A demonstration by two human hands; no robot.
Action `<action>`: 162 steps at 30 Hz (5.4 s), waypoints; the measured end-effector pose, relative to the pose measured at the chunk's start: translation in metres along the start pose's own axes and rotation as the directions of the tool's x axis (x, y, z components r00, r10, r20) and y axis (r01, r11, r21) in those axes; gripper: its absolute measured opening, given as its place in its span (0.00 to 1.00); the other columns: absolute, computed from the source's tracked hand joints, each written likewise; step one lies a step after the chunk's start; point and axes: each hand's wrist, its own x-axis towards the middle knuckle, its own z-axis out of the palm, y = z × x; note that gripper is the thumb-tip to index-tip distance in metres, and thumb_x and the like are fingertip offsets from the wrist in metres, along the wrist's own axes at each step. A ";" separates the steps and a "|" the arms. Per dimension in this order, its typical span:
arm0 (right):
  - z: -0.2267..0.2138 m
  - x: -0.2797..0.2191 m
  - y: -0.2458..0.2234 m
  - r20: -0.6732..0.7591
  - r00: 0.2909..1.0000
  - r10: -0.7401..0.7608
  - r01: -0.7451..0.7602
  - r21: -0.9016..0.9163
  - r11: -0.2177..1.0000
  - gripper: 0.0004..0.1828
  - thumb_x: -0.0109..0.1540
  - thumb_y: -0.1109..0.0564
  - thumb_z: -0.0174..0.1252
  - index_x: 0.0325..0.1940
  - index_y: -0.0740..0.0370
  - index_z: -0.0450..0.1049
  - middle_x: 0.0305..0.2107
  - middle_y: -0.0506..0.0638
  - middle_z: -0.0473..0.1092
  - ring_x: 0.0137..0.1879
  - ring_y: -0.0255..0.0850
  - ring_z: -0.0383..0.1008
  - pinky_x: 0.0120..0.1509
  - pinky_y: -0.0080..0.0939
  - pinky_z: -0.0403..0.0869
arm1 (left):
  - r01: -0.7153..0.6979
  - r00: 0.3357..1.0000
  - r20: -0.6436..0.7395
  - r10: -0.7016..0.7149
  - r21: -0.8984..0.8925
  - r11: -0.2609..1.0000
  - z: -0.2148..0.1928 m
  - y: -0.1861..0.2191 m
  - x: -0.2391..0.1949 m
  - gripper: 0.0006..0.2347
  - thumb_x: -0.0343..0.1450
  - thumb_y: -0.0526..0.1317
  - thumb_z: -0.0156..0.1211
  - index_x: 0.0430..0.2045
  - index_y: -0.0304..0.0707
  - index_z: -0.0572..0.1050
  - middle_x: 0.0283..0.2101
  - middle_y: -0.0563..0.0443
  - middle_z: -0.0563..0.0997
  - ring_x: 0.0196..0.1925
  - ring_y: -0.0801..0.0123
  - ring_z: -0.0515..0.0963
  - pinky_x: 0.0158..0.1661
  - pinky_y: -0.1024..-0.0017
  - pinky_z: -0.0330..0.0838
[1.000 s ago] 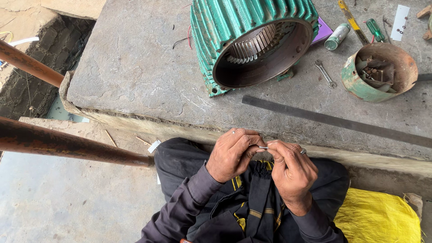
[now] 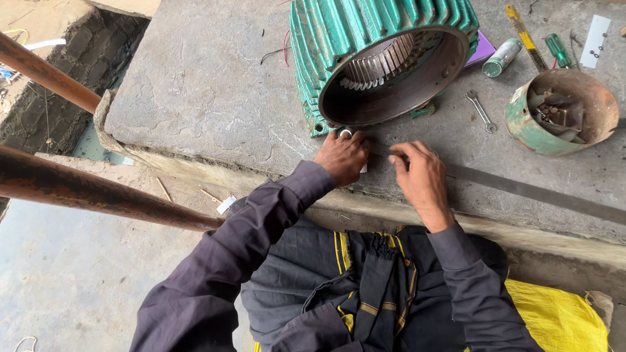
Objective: The person sits on the ground and repeatedly folds small white paper pieces by hand. They then insert these folded pieces into the slots of a green electric motor stator resting on a concrete block. The person occasionally lifts the motor to check the placement of the paper.
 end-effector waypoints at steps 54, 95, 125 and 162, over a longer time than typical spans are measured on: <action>0.032 0.026 -0.014 0.264 0.962 0.068 -0.026 -0.160 0.987 0.09 0.60 0.57 0.66 0.44 0.51 0.77 0.37 0.46 0.73 0.51 0.49 0.71 0.55 0.62 0.61 | 0.159 0.847 -0.501 -0.175 -0.074 0.984 0.027 0.057 -0.081 0.22 0.75 0.48 0.55 0.62 0.36 0.71 0.57 0.43 0.75 0.60 0.56 0.73 0.55 0.54 0.64; 0.047 0.029 0.002 0.077 0.981 -0.177 0.185 -0.110 0.977 0.09 0.65 0.54 0.64 0.49 0.52 0.78 0.44 0.49 0.70 0.55 0.49 0.67 0.59 0.56 0.57 | 0.140 0.845 -0.511 -0.156 -0.069 0.988 0.044 0.037 -0.087 0.34 0.75 0.63 0.51 0.69 0.34 0.65 0.74 0.46 0.65 0.76 0.61 0.63 0.68 0.50 0.56; 0.022 0.004 -0.003 0.161 0.947 -0.277 0.295 -0.096 0.951 0.09 0.66 0.55 0.61 0.50 0.55 0.76 0.42 0.50 0.67 0.52 0.51 0.66 0.55 0.55 0.59 | 0.118 0.873 -0.414 -0.258 -0.334 0.935 0.011 0.040 -0.083 0.42 0.64 0.45 0.58 0.75 0.25 0.49 0.61 0.38 0.73 0.66 0.52 0.72 0.62 0.57 0.60; 0.024 0.008 0.005 -0.034 0.981 -0.189 0.181 -0.174 0.968 0.15 0.64 0.45 0.60 0.47 0.55 0.76 0.37 0.47 0.73 0.46 0.45 0.69 0.57 0.51 0.59 | 0.125 0.953 -0.265 -0.146 -0.095 0.988 0.009 0.027 -0.056 0.23 0.75 0.47 0.51 0.61 0.28 0.71 0.55 0.39 0.74 0.51 0.58 0.72 0.52 0.55 0.61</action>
